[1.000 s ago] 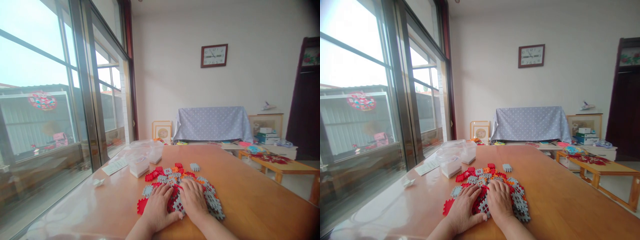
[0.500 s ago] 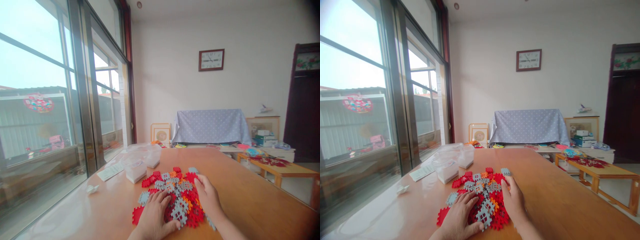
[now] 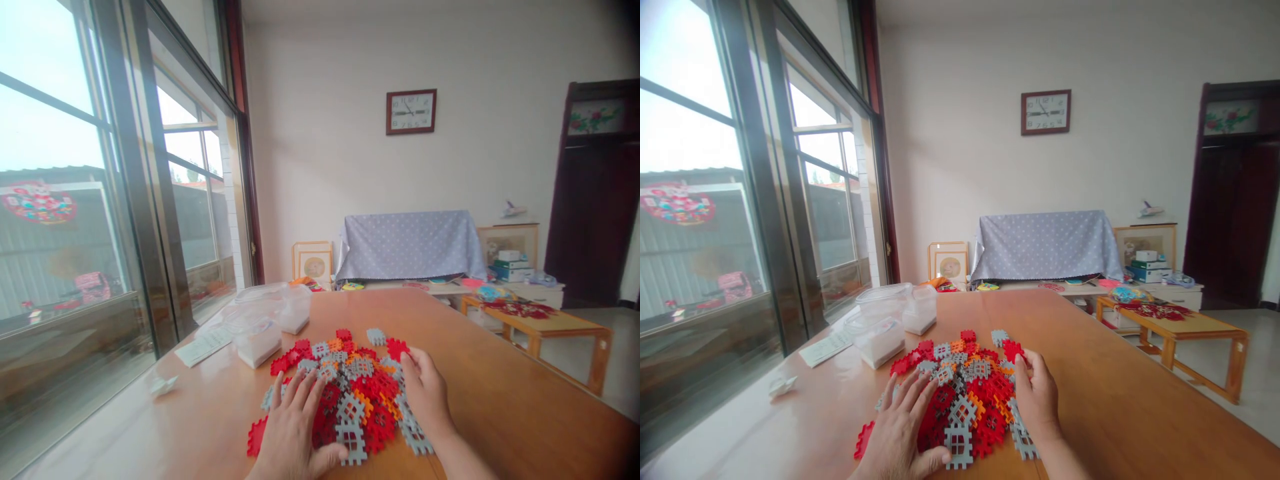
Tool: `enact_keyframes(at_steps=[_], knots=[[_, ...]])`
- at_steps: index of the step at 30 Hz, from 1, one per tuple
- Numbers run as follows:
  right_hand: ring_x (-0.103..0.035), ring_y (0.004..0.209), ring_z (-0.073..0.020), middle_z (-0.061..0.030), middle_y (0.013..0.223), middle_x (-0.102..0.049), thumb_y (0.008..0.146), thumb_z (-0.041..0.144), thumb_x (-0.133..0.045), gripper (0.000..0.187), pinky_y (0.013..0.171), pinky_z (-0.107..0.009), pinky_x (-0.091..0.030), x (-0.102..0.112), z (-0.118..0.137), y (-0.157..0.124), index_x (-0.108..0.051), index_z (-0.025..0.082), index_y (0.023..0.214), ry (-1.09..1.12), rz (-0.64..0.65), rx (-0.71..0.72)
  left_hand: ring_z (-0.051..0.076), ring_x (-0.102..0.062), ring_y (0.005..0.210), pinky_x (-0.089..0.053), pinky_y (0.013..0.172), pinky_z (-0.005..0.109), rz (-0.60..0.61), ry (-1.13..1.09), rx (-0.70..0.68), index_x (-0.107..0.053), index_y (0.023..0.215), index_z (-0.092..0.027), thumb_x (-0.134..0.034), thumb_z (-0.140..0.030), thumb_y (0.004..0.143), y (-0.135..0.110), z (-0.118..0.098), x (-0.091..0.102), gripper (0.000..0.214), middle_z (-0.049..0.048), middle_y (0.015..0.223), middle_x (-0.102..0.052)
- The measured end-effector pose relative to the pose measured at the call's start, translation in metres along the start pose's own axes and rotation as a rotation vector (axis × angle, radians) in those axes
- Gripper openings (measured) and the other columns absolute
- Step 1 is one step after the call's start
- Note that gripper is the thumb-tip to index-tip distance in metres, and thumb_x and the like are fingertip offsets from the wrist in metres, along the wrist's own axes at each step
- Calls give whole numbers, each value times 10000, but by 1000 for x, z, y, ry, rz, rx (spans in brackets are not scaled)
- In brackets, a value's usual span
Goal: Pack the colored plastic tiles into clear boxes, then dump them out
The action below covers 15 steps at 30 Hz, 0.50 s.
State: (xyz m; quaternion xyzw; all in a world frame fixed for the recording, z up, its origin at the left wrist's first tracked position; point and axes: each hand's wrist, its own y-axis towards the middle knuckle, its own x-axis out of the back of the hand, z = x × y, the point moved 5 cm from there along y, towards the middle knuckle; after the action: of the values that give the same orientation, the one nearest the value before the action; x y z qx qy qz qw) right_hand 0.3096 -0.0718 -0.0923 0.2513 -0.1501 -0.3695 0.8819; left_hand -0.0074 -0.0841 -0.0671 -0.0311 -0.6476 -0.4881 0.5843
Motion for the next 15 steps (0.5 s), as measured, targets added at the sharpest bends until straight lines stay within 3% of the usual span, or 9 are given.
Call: enact_keyframes(at_steps=[6,15], knots=[[-709,877,-251,-93,971,-776,894,554,-567,398,792,-338,-567,3,10,-3,-705,211,1042,-28,12,38,399,-446,1379,-109,1218,618,-17,11,-29,-324,1585,-270,-470,-878,781,6,-9,6,1019,100,1502,-535],[-704,832,-237,-81,944,-772,893,550,-549,397,769,-327,-565,-11,10,6,-703,214,1036,-44,56,27,402,-423,1400,-75,1220,632,21,-6,-19,-328,1581,-268,-517,-841,788,18,2,-13,996,103,1532,-501]])
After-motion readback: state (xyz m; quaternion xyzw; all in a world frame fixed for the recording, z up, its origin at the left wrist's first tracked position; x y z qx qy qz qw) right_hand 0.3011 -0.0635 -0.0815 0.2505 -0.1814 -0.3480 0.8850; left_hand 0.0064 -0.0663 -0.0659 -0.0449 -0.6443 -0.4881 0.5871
